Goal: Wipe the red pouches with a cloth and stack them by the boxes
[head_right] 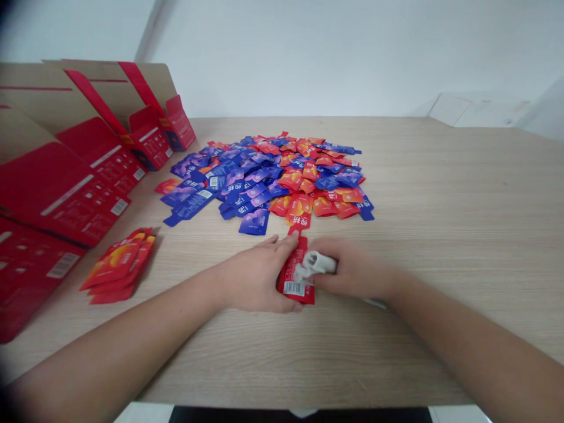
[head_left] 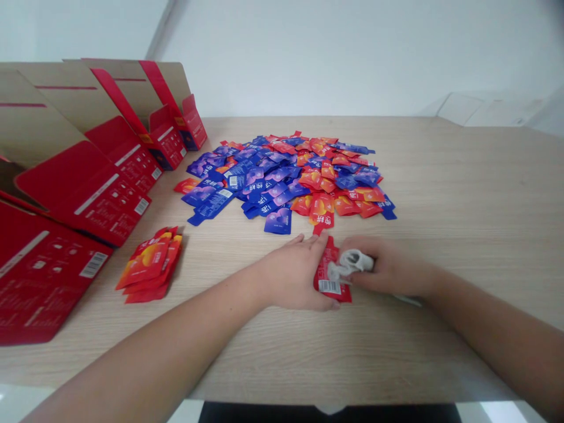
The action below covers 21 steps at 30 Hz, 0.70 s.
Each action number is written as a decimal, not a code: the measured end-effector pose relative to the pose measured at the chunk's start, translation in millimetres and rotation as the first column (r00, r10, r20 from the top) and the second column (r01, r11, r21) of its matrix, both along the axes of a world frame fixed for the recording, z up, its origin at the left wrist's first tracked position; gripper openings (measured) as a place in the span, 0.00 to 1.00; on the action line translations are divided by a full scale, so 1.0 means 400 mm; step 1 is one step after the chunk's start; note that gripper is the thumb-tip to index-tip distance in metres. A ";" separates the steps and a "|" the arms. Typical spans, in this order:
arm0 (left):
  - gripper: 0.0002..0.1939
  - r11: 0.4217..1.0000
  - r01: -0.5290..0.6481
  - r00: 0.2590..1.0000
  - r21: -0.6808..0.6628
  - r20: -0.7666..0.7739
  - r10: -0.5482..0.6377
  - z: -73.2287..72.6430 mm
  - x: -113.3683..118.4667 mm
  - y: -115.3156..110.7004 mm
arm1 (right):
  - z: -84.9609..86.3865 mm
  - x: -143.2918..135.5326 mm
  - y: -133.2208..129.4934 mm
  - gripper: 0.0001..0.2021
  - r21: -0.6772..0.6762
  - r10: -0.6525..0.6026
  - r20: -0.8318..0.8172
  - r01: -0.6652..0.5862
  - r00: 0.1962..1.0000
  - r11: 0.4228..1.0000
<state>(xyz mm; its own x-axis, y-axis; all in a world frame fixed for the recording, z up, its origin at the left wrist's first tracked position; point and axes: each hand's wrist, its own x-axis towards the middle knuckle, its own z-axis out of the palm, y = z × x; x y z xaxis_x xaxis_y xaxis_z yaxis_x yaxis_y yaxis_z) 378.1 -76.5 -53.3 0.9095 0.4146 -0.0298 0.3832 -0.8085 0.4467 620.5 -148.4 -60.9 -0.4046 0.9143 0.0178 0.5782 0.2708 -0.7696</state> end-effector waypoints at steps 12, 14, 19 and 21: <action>0.64 0.999 -0.009 1.000 0.038 -0.012 0.010 -0.009 0.001 -0.007 | -0.038 -0.024 0.041 0.13 0.200 -0.152 0.308 0.092 0.939 0.975; 0.66 0.999 -0.005 1.000 0.039 -0.022 0.006 -0.006 -0.001 -0.007 | -0.044 -0.013 0.055 0.13 0.224 -0.215 0.346 0.142 0.913 0.964; 0.59 1.000 0.010 1.000 0.011 -0.024 -0.009 -0.007 -0.005 -0.006 | -0.051 -0.006 0.062 0.14 0.250 -0.234 0.369 0.147 0.899 0.957; 0.53 0.999 -0.030 0.999 0.019 -0.043 0.030 -0.017 -0.005 -0.007 | -0.054 -0.006 0.061 0.14 0.263 -0.239 0.356 0.148 0.904 0.953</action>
